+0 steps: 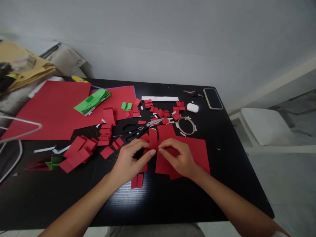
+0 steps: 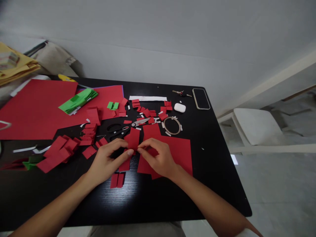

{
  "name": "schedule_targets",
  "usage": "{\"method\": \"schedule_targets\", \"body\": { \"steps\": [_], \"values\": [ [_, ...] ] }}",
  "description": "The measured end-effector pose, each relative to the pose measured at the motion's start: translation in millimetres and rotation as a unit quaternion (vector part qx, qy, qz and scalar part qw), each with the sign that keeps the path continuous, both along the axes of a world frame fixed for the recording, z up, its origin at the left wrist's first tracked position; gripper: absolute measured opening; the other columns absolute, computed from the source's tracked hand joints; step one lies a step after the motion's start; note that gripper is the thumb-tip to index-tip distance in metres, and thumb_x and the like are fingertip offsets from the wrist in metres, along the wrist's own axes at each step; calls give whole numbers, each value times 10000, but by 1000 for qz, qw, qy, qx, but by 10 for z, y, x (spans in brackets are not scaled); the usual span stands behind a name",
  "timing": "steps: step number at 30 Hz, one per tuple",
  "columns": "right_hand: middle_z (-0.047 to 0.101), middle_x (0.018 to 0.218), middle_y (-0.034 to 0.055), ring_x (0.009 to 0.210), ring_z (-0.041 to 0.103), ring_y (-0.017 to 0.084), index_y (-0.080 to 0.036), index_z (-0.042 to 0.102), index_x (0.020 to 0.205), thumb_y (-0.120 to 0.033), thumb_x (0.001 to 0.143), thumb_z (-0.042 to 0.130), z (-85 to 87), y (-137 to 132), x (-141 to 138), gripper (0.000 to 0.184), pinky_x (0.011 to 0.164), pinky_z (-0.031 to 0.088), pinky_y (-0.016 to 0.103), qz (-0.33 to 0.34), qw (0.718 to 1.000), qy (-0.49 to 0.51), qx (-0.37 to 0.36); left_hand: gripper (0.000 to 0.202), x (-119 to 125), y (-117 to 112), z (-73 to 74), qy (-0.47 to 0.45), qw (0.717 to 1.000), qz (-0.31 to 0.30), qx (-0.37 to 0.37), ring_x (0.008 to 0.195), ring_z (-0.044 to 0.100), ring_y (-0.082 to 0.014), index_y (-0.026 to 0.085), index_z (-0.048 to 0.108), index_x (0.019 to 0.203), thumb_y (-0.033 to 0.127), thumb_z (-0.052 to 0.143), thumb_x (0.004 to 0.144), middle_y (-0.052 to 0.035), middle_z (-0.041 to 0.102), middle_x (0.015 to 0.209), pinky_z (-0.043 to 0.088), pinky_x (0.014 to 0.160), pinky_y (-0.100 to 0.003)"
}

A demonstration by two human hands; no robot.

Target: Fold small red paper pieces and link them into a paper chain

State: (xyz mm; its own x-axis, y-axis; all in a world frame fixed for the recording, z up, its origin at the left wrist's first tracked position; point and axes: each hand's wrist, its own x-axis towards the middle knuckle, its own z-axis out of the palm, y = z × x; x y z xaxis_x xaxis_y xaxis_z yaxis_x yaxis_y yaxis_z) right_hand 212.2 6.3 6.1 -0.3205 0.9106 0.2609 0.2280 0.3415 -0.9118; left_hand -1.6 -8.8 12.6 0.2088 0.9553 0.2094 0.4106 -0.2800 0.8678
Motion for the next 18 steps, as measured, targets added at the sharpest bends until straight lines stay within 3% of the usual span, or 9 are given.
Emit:
{"method": "schedule_targets", "body": {
  "steps": [12,16,18],
  "values": [
    [753,973,67,884,736,196,-257,754,1070,-200,1003,658,-86,-35,25,130,795,635,338,4,986,-73,153,182,1,-2,-6,-32,997,41,-50,781,701,-187,204,759,828,354,718,922,-29,767,814,539,750,-308],
    [739,982,70,895,733,201,-258,748,1028,-203,988,677,-82,-43,9,98,818,635,355,-7,990,-59,128,175,8,-16,-27,-57,992,51,-96,756,689,-165,197,756,885,362,710,921,-13,754,832,531,710,-274],
    [735,1007,67,909,735,200,-253,725,1035,-226,955,727,-92,-52,-16,84,840,635,360,-22,997,-19,73,201,13,-23,-41,-68,990,42,-120,732,665,-151,197,752,902,384,689,941,-5,742,823,516,688,-260]
  ]
}}
